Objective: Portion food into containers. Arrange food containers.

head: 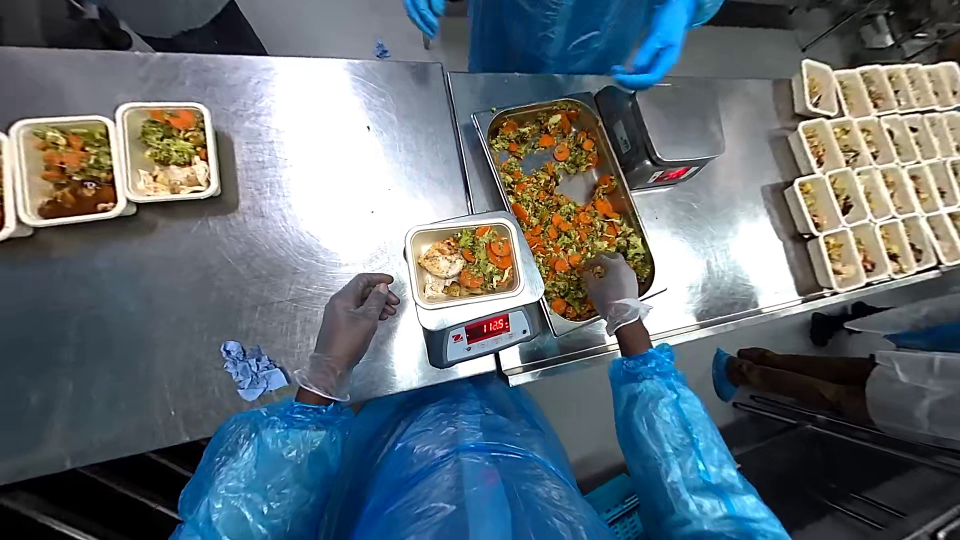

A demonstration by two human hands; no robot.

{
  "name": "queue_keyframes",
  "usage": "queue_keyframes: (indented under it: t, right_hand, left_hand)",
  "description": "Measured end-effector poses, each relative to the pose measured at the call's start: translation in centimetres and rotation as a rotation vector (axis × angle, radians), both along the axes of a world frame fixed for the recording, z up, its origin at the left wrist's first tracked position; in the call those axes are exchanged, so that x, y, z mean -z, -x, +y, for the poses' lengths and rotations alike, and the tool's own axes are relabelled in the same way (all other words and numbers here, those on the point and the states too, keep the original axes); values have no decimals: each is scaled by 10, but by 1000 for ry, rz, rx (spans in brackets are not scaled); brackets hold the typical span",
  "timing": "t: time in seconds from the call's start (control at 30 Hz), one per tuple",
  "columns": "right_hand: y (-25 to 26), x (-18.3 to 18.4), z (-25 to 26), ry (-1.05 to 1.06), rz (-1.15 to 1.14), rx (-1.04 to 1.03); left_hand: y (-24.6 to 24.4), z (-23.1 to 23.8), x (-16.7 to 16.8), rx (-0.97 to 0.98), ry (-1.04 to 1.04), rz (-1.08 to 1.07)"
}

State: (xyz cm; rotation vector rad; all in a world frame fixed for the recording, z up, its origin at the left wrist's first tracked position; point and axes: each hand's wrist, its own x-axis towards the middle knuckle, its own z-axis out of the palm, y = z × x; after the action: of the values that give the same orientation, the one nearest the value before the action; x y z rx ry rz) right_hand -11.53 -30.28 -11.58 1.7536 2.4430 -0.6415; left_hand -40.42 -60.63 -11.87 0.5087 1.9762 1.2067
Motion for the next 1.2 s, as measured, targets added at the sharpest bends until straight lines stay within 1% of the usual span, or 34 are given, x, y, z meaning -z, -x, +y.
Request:
queue_keyframes:
  t: [0.07, 0.13, 0.2, 0.23, 0.3, 0.37, 0.43, 0.47, 0.63, 0.73, 0.83, 0.93, 1.03, 1.13, 1.17, 1.2]
  right_hand:
    - [23, -28, -20, -64, 159, -88]
    - [47, -51, -45, -73, 331, -246]
    - [72, -59, -67, -51, 437, -422]
    - [83, -59, -75, -23, 441, -509]
    - [100, -54, -81, 10, 345, -670]
    - [112, -47, -81, 43, 177, -755]
    - [120, -40, -79, 45, 49, -771]
    - [123, -37, -78, 34, 22, -764]
    - [132, -30, -80, -31, -32, -784]
    - [130, -38, -79, -16, 84, -764]
    - [123, -49, -76, 34, 245, -671]
    - [110, -56, -67, 126, 378, -523]
    - [88, -73, -58, 247, 526, -306]
    - [50, -85, -47, 209, 687, -106]
    - [36, -81, -39, 169, 682, -38]
    - [23, -73, -30, 110, 608, 10]
  left_hand:
    - [-2, 1, -1, 2, -11, 7]
    - [-4, 4, -1, 6, -28, 6]
    - [-6, 6, -1, 9, -39, 5]
    - [-7, 6, -1, 11, -42, 9]
    - [-7, 6, -3, 29, -36, 18]
    - [-6, 3, -4, 30, -42, 23]
    - [-5, -1, -5, 17, -51, 17]
    - [-5, -4, -5, 12, -51, 13]
    - [-4, -13, 0, 2, -51, 14]
    - [-3, -15, 0, -8, -58, 4]
    - [-1, -16, 0, -14, -52, -11]
    - [2, -17, 1, -3, -49, -3]
    - [8, -20, 3, -13, -62, 10]
    - [13, -22, 4, -20, -48, 9]
    - [15, -21, 4, -22, -42, 4]
    - [16, -20, 3, -22, -39, -1]
